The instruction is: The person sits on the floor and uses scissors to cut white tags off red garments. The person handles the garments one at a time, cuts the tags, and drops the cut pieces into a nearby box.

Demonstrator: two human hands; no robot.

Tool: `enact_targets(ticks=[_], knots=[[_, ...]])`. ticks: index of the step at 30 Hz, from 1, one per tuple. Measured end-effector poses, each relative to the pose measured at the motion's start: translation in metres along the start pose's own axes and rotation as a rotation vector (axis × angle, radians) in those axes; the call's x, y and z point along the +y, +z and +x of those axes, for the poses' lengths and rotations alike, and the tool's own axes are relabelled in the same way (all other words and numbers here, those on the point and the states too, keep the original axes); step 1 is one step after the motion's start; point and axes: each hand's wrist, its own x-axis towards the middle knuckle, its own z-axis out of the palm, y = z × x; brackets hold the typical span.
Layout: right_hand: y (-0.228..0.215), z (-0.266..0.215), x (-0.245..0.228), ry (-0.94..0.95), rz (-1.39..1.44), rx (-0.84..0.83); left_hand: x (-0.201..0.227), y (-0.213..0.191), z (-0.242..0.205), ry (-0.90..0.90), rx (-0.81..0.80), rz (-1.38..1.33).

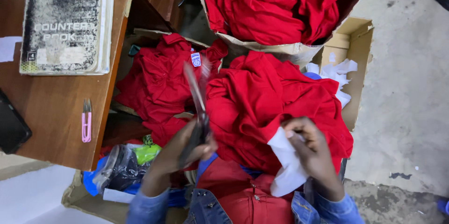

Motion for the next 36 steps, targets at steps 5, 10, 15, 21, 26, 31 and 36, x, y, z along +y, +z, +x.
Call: enact_targets(ticks=[5, 10, 15, 21, 26, 31, 36], knots=[[0.027, 0.001, -0.006, -0.016, -0.05, -0.103, -0.013, 0.065, 0.061, 0.34, 0.183, -0.121], [0.026, -0.011, 0.003, -0.001, 0.084, 0.047, -0.013, 0.107, 0.097, 0.144, 0.213, -0.052], [0.034, -0.02, 0.007, 0.053, 0.162, 0.161, -0.037, 0.115, 0.108, 0.225, 0.263, -0.269], [0.042, -0.022, -0.024, 0.188, -0.196, 0.038, -0.031, 0.125, 0.101, 0.265, 0.356, -0.28], [0.031, -0.025, -0.01, 0.21, 0.132, 0.027, -0.05, 0.114, 0.109, 0.275, 0.294, -0.337], [0.03, -0.014, 0.001, 0.104, 0.143, -0.047, -0.026, 0.111, 0.102, 0.183, 0.281, -0.179], [0.03, -0.016, 0.006, 0.272, 0.287, -0.103, -0.016, 0.104, 0.099, 0.149, 0.153, -0.217]])
